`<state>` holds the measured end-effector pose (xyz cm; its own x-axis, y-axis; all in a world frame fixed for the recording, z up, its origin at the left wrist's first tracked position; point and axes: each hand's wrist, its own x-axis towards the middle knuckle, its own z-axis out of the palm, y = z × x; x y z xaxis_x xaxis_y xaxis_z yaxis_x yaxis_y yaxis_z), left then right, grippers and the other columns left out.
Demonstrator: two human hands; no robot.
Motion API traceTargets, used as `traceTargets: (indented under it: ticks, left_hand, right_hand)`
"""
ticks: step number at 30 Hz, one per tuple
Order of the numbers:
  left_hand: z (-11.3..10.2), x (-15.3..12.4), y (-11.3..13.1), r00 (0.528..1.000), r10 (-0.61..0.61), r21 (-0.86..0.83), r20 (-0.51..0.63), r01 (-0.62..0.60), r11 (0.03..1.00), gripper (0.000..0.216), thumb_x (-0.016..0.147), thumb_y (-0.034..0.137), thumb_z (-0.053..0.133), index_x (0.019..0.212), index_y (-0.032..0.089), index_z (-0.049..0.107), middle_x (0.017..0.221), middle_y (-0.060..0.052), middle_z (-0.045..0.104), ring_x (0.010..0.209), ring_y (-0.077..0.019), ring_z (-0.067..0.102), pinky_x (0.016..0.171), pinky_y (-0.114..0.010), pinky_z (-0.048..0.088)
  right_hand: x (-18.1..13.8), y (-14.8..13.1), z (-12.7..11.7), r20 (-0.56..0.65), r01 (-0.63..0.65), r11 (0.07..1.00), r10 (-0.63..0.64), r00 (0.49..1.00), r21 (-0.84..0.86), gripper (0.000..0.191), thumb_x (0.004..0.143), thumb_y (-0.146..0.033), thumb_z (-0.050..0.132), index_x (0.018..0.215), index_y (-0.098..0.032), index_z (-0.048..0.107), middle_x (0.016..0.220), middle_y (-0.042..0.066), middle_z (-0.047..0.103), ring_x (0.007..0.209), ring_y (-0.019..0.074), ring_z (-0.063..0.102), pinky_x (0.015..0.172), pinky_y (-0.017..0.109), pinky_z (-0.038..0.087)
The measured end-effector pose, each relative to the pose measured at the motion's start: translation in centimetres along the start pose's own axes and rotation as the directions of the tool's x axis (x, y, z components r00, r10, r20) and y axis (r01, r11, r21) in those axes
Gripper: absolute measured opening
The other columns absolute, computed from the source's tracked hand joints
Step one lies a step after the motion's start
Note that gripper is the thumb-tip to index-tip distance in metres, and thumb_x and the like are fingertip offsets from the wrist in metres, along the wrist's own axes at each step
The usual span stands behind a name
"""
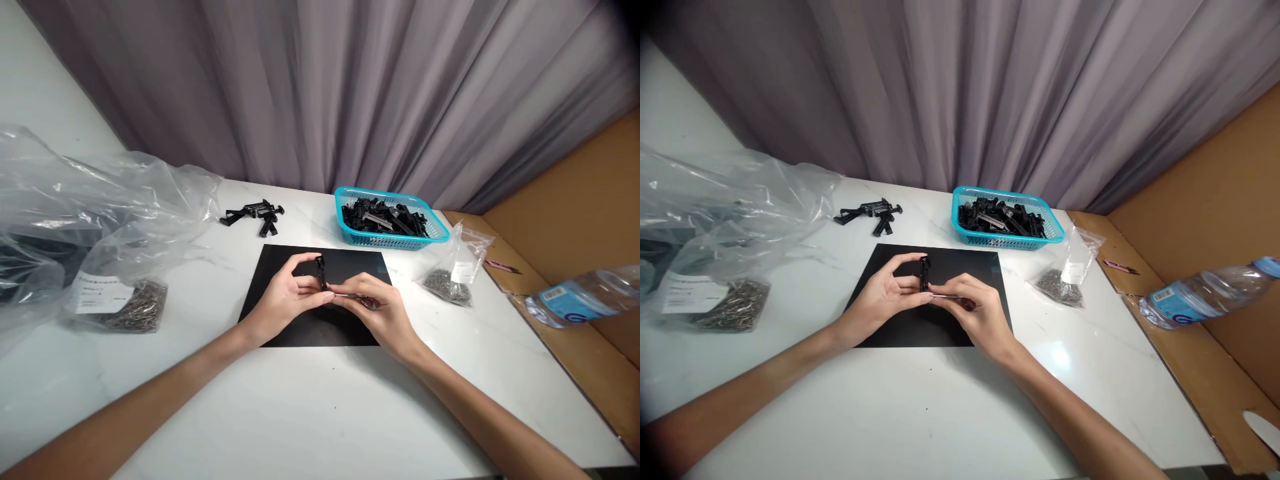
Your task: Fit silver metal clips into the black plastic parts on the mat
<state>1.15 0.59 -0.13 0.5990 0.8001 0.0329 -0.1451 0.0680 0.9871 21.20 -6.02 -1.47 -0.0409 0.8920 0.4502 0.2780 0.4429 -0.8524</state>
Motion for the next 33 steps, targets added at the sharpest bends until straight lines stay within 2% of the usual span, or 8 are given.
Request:
traceTargets:
  ticks: [3, 9, 13, 16, 20, 23, 27, 33]
  left_hand:
    - [0.0, -0.1, 0.4, 0.999, -0.039, -0.014, -0.016, 0.039, 0.999, 0.073, 0.084, 0.028, 0.083, 0.143, 0.019, 0.042, 0.097, -0.006, 0.082, 0.092, -0.0206, 0.078, 0.098, -0.040, 0.055]
    - [0.2, -0.3, 0.8, 0.992, -0.122, -0.018, -0.010, 0.122, 0.992, 0.067, 0.089, 0.033, 0.079, 0.145, 0.020, 0.044, 0.105, -0.008, 0.082, 0.109, -0.0223, 0.074, 0.113, -0.046, 0.044]
    - [0.4, -0.6, 0.2, 1.000, 0.001, 0.075, 0.020, -0.003, 0.997, 0.067, 0.086, 0.030, 0.081, 0.142, 0.022, 0.044, 0.115, -0.009, 0.079, 0.109, -0.0232, 0.073, 0.105, -0.044, 0.051]
    - [0.2, -0.8, -0.3, 0.982, 0.187, 0.334, 0.002, -0.177, 0.926, 0.068, 0.082, 0.028, 0.084, 0.139, 0.026, 0.048, 0.118, -0.007, 0.076, 0.111, -0.0232, 0.070, 0.101, -0.041, 0.054]
    - [-0.2, -0.9, -0.8, 0.936, 0.352, 0.587, -0.015, -0.276, 0.761, 0.064, 0.081, 0.026, 0.084, 0.138, 0.030, 0.055, 0.134, -0.006, 0.067, 0.117, -0.0237, 0.066, 0.100, -0.041, 0.057]
    - [-0.4, -1.0, -0.9, 0.906, 0.421, 0.641, 0.036, -0.344, 0.686, 0.067, 0.081, 0.023, 0.084, 0.141, 0.030, 0.053, 0.143, -0.006, 0.062, 0.122, -0.0236, 0.064, 0.105, -0.041, 0.056]
    - [-0.5, -1.1, -0.7, 0.907, 0.416, 0.677, 0.072, -0.351, 0.647, 0.068, 0.080, 0.022, 0.085, 0.141, 0.029, 0.055, 0.132, -0.005, 0.068, 0.113, -0.0217, 0.068, 0.104, -0.040, 0.059]
    - [-0.4, -1.0, -0.4, 0.854, 0.499, 0.711, 0.145, -0.440, 0.548, 0.069, 0.082, 0.016, 0.081, 0.144, 0.028, 0.054, 0.135, -0.005, 0.066, 0.118, -0.0216, 0.067, 0.108, -0.038, 0.058]
  right_hand:
    - [-0.1, 0.1, -0.1, -0.022, 0.072, 0.996, -0.073, 0.997, -0.048, 0.020, 0.096, -0.024, 0.071, 0.112, -0.031, 0.082, 0.096, 0.005, 0.073, 0.082, 0.0174, 0.067, 0.065, 0.030, 0.052]
    - [-0.6, 0.1, -0.5, -0.105, 0.198, 0.949, -0.229, 0.968, -0.244, 0.019, 0.096, -0.015, 0.068, 0.105, -0.026, 0.080, 0.096, 0.005, 0.069, 0.064, 0.0121, 0.054, 0.054, 0.029, 0.044]
    - [-0.7, 0.1, -1.0, -0.116, 0.224, 0.923, -0.271, 0.955, -0.312, 0.020, 0.094, -0.010, 0.067, 0.103, -0.024, 0.078, 0.095, 0.005, 0.071, 0.059, 0.0107, 0.049, 0.055, 0.029, 0.044]
    - [-0.6, 0.2, -1.2, -0.105, 0.164, 0.944, -0.201, 0.974, -0.285, 0.017, 0.095, -0.012, 0.066, 0.103, -0.023, 0.077, 0.097, 0.006, 0.073, 0.062, 0.0119, 0.054, 0.053, 0.028, 0.043]
    - [-0.8, 0.5, -1.1, -0.045, 0.105, 0.978, -0.115, 0.992, -0.183, 0.015, 0.096, -0.016, 0.066, 0.103, -0.024, 0.077, 0.097, 0.006, 0.075, 0.078, 0.0161, 0.065, 0.050, 0.026, 0.041]
    - [-1.1, 0.6, -0.9, -0.005, 0.007, 0.991, -0.008, 1.000, -0.135, 0.012, 0.096, -0.021, 0.069, 0.103, -0.025, 0.077, 0.094, 0.004, 0.075, 0.071, 0.0147, 0.062, 0.049, 0.026, 0.039]
    - [-1.4, 0.3, -0.8, -0.005, -0.153, 0.987, 0.153, 0.988, -0.059, 0.010, 0.094, -0.033, 0.073, 0.096, -0.024, 0.078, 0.091, 0.005, 0.076, 0.069, 0.0152, 0.061, 0.053, 0.028, 0.042]
    - [-1.0, -0.7, -0.6, 0.079, -0.250, 0.967, 0.246, 0.966, 0.055, 0.018, 0.094, -0.041, 0.073, 0.093, -0.023, 0.077, 0.092, 0.006, 0.073, 0.077, 0.0174, 0.062, 0.059, 0.030, 0.043]
